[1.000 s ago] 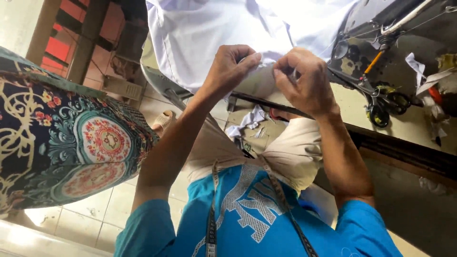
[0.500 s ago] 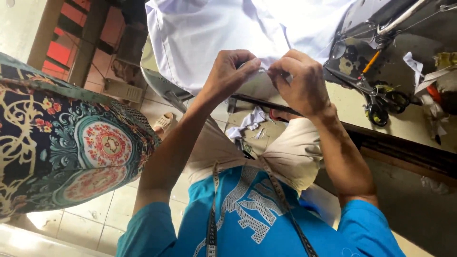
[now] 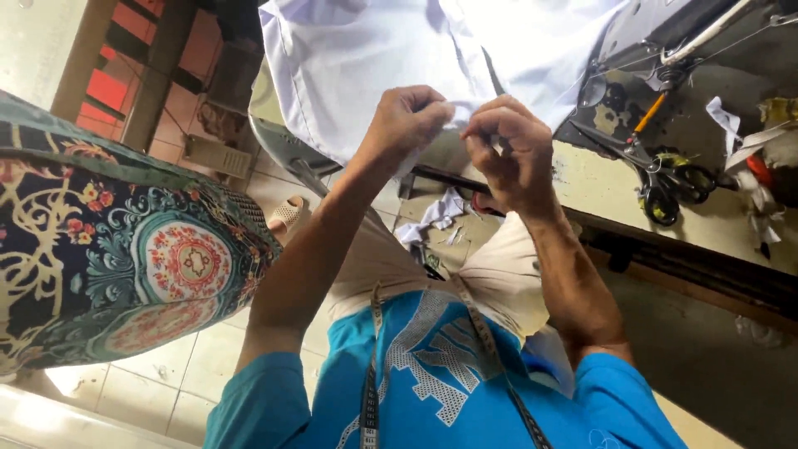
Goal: A person is preparing a white garment by folding and then cutting the fabric with scissors on a workbench.
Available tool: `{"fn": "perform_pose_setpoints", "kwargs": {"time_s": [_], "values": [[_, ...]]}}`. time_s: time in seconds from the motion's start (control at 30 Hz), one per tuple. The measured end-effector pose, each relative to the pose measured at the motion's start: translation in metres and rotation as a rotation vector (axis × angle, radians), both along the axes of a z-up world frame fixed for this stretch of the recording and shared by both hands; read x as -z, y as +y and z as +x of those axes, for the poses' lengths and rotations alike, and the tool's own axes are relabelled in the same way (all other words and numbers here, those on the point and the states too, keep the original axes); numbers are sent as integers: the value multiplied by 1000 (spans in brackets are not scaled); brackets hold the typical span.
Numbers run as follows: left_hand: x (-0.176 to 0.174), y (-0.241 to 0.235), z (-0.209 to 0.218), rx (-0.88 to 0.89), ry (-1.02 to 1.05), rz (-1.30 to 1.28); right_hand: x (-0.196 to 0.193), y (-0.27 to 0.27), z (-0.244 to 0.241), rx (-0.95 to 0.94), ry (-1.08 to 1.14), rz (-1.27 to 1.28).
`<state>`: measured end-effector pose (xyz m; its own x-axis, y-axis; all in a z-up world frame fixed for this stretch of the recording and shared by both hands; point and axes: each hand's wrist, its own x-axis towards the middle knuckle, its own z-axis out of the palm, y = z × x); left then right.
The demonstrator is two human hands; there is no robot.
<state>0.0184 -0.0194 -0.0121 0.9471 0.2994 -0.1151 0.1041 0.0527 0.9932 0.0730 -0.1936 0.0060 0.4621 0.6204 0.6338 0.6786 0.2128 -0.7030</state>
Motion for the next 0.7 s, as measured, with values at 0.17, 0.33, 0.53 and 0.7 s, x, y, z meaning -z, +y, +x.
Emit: {"fn": "perform_pose_setpoints", "kwargs": {"time_s": [0.17,0.33,0.53,0.7], "values": [[-7,4,1,-23,19,-70,16,13,2,-169,555,140],[1,19,21,-150,-243,142,100,11,-60,-287,641,-25],[-12,17,0,217,-342,122,-28,-12,25,95,-343,-182],[-16,14,-33,188,-364,566,-25,-6,65,-194,-65,-593]]}}
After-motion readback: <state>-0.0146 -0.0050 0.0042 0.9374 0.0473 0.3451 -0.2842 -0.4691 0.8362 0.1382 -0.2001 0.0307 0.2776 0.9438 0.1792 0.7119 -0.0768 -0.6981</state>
